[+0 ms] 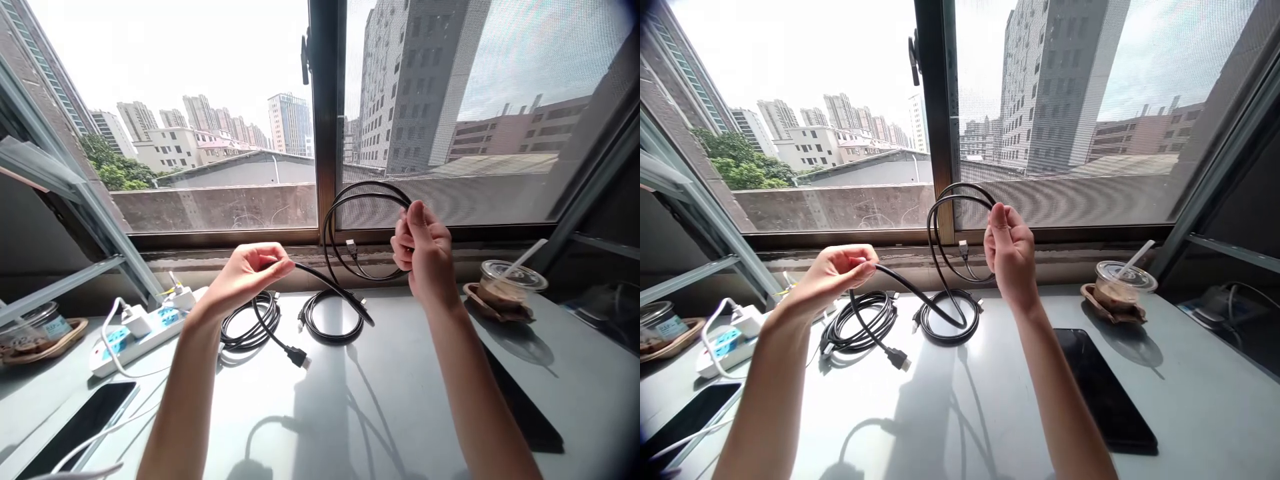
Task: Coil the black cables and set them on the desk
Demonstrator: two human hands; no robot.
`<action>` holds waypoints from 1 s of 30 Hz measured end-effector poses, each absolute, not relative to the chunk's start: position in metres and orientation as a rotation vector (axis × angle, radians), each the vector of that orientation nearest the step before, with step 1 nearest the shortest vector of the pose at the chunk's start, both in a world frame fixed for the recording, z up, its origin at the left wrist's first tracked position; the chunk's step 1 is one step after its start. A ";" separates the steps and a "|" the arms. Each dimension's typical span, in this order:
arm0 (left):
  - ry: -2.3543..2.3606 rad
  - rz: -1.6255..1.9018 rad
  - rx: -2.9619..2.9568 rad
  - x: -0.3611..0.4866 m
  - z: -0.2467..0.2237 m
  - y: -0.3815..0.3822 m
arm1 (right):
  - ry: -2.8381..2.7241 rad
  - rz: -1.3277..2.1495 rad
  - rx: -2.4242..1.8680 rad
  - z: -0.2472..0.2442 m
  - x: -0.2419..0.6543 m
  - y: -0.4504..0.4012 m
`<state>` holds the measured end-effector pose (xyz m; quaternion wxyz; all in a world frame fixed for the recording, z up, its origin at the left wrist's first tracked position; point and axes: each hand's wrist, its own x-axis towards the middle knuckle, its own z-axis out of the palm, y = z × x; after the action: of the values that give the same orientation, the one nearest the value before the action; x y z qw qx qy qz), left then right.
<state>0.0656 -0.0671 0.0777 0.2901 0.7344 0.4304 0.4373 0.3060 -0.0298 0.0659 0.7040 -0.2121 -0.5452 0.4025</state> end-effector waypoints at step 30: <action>1.326 1.990 1.875 0.097 0.066 -0.070 | -1.747 1.126 -0.504 0.053 0.293 -0.026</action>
<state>0.0966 -0.0699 0.0665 0.0514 0.6163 0.4357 0.6539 0.2933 -0.0264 0.0529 0.4809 -0.2068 -0.7162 0.4616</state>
